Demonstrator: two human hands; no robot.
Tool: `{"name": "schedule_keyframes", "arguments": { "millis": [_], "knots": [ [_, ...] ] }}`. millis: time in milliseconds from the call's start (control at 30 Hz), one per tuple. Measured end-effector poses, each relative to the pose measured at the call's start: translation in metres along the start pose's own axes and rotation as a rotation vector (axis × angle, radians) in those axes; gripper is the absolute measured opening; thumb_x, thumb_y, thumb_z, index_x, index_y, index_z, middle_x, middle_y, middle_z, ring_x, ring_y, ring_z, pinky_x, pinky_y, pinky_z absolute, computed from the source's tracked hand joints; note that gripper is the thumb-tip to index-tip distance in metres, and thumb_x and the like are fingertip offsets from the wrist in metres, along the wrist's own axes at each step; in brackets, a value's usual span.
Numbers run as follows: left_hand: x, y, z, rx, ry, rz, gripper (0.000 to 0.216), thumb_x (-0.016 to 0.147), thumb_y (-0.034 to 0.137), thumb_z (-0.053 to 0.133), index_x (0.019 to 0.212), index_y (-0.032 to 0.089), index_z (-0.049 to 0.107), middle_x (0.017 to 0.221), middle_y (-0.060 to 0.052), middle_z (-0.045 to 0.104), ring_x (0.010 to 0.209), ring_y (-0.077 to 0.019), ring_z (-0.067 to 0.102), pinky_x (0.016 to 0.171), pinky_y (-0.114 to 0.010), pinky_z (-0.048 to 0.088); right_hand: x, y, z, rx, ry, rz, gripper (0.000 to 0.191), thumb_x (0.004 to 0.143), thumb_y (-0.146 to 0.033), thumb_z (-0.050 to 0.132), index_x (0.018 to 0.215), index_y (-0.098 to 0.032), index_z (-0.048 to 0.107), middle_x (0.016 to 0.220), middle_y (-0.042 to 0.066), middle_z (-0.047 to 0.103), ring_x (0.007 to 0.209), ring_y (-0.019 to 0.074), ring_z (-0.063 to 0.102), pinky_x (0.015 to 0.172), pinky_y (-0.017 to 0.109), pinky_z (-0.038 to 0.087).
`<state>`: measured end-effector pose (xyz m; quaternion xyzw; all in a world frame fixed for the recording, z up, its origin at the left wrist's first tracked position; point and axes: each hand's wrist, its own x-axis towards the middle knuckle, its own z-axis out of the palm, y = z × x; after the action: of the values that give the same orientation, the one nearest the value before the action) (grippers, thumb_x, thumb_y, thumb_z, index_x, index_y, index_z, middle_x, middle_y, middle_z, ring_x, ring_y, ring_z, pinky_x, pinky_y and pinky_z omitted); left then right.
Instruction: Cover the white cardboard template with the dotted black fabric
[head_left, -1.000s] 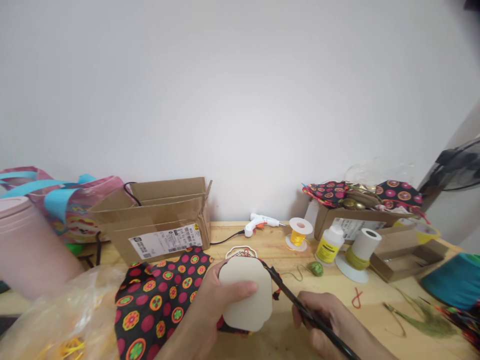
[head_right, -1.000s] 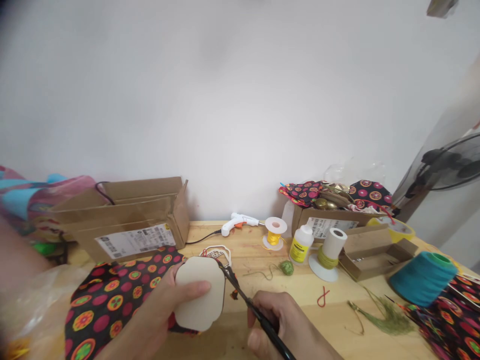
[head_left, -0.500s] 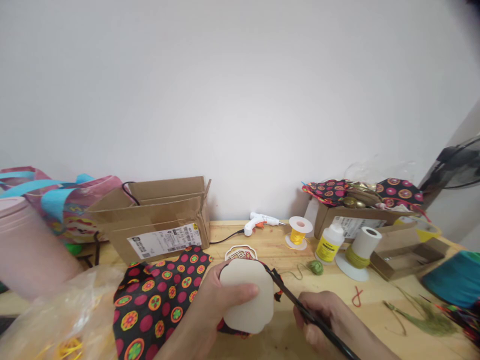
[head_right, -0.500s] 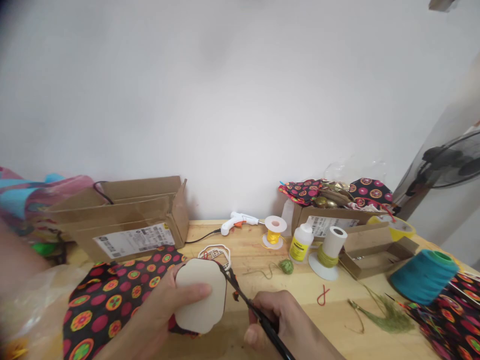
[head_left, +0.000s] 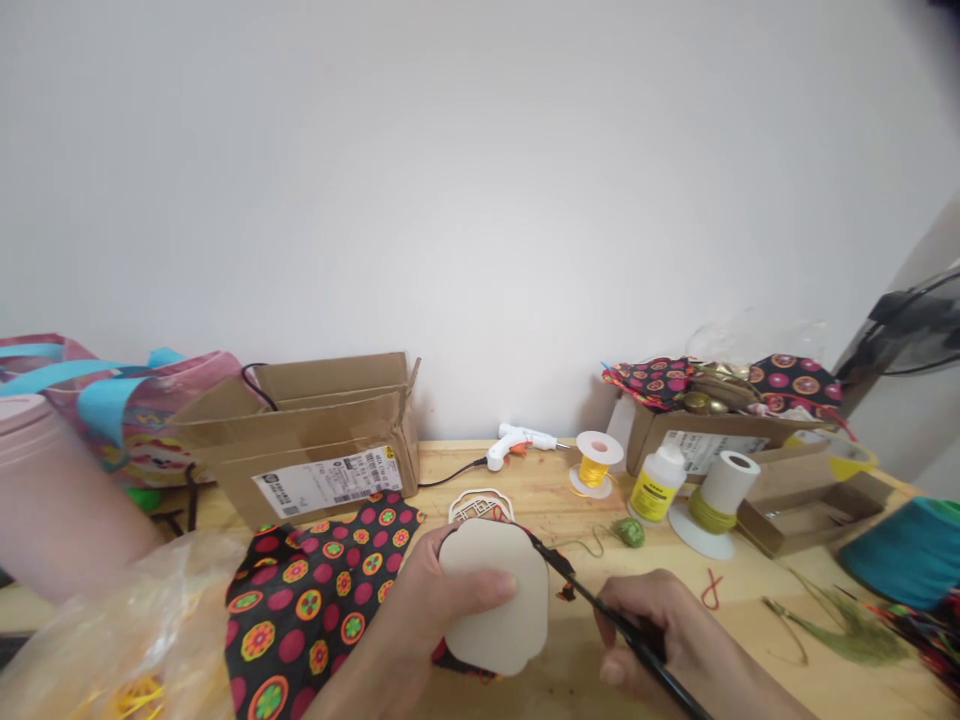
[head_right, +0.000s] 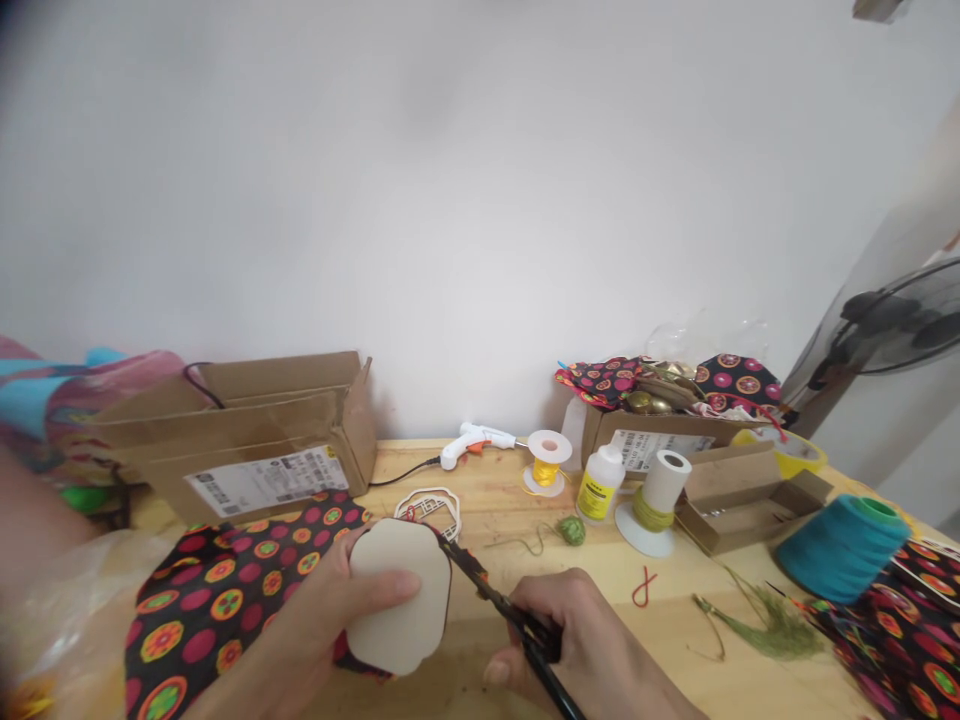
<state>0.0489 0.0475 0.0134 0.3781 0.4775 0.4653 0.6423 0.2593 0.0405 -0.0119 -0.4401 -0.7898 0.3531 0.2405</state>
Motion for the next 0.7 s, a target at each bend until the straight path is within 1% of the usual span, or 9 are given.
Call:
{"name": "schedule_keyframes", "arguments": {
  "millis": [67,133,233,333,433,500,600,700],
  "knots": [
    [0.000,0.000,0.000,0.000,-0.003,0.003,0.027,0.045,0.020,0.072,0.070,0.013,0.064,0.056,-0.004,0.066,0.042,-0.0157,0.057,0.041,-0.025,0.046,0.000,0.000,-0.001,-0.027,0.010,0.003,0.028,0.070,-0.038,0.056,0.058,-0.017,0.041,0.052,-0.006,0.033,0.050,0.0083,0.029,0.043,0.020,0.020],
    [-0.001,0.001,-0.001,-0.006,0.006,0.007,0.027,0.045,0.019,0.072,0.070,0.013,0.064,0.056,-0.004,0.066,0.041,-0.0150,0.057,0.042,-0.025,0.046,-0.001,0.003,0.000,-0.002,0.020,-0.004,0.026,0.069,-0.038,0.057,0.061,-0.017,0.044,0.054,-0.007,0.032,0.050,0.0083,0.028,0.043,0.020,0.020],
    [0.000,0.002,-0.001,-0.019,0.002,0.001,0.029,0.045,0.020,0.074,0.071,0.014,0.064,0.056,-0.003,0.067,0.042,-0.0157,0.058,0.044,-0.026,0.047,-0.003,0.009,0.005,0.127,-0.006,0.006,0.025,0.067,-0.040,0.057,0.071,-0.018,0.048,0.055,-0.007,0.029,0.049,0.0081,0.026,0.042,0.020,0.018],
    [0.003,0.002,-0.003,-0.024,-0.027,-0.005,0.031,0.044,0.022,0.075,0.072,0.013,0.064,0.056,-0.004,0.067,0.043,-0.0165,0.059,0.044,-0.027,0.048,-0.004,0.013,0.008,0.262,-0.046,0.016,0.027,0.065,-0.042,0.057,0.075,-0.018,0.048,0.055,-0.008,0.028,0.048,0.0077,0.024,0.041,0.020,0.017],
    [0.005,0.001,-0.004,-0.014,-0.039,-0.010,0.036,0.045,0.023,0.076,0.077,0.012,0.065,0.054,-0.005,0.066,0.043,-0.0164,0.058,0.042,-0.026,0.047,-0.003,0.012,0.008,0.287,-0.066,0.037,0.025,0.064,-0.039,0.057,0.075,-0.017,0.049,0.056,-0.007,0.031,0.050,0.0079,0.027,0.043,0.020,0.020],
    [0.005,-0.001,-0.004,-0.017,-0.033,-0.006,0.038,0.044,0.024,0.076,0.078,0.012,0.065,0.054,-0.005,0.066,0.043,-0.0162,0.058,0.042,-0.026,0.047,-0.001,0.008,0.007,0.279,-0.083,0.095,0.020,0.066,-0.033,0.056,0.075,-0.017,0.051,0.056,-0.006,0.034,0.051,0.0083,0.029,0.045,0.020,0.022],
    [0.004,-0.001,-0.002,-0.034,-0.012,-0.012,0.036,0.043,0.023,0.077,0.076,0.012,0.065,0.059,-0.005,0.068,0.045,-0.0167,0.059,0.043,-0.026,0.048,0.003,0.005,0.010,0.308,-0.086,0.146,0.012,0.066,-0.027,0.053,0.072,-0.017,0.051,0.054,-0.006,0.035,0.052,0.0085,0.031,0.046,0.019,0.024],
    [0.002,0.000,0.001,-0.065,-0.002,-0.028,0.035,0.043,0.021,0.077,0.074,0.013,0.064,0.065,-0.006,0.069,0.048,-0.0181,0.061,0.045,-0.028,0.049,0.009,0.008,0.015,0.358,-0.096,0.148,0.012,0.067,-0.029,0.052,0.066,-0.017,0.050,0.051,-0.006,0.034,0.050,0.0083,0.031,0.044,0.019,0.023]
  ]
}}
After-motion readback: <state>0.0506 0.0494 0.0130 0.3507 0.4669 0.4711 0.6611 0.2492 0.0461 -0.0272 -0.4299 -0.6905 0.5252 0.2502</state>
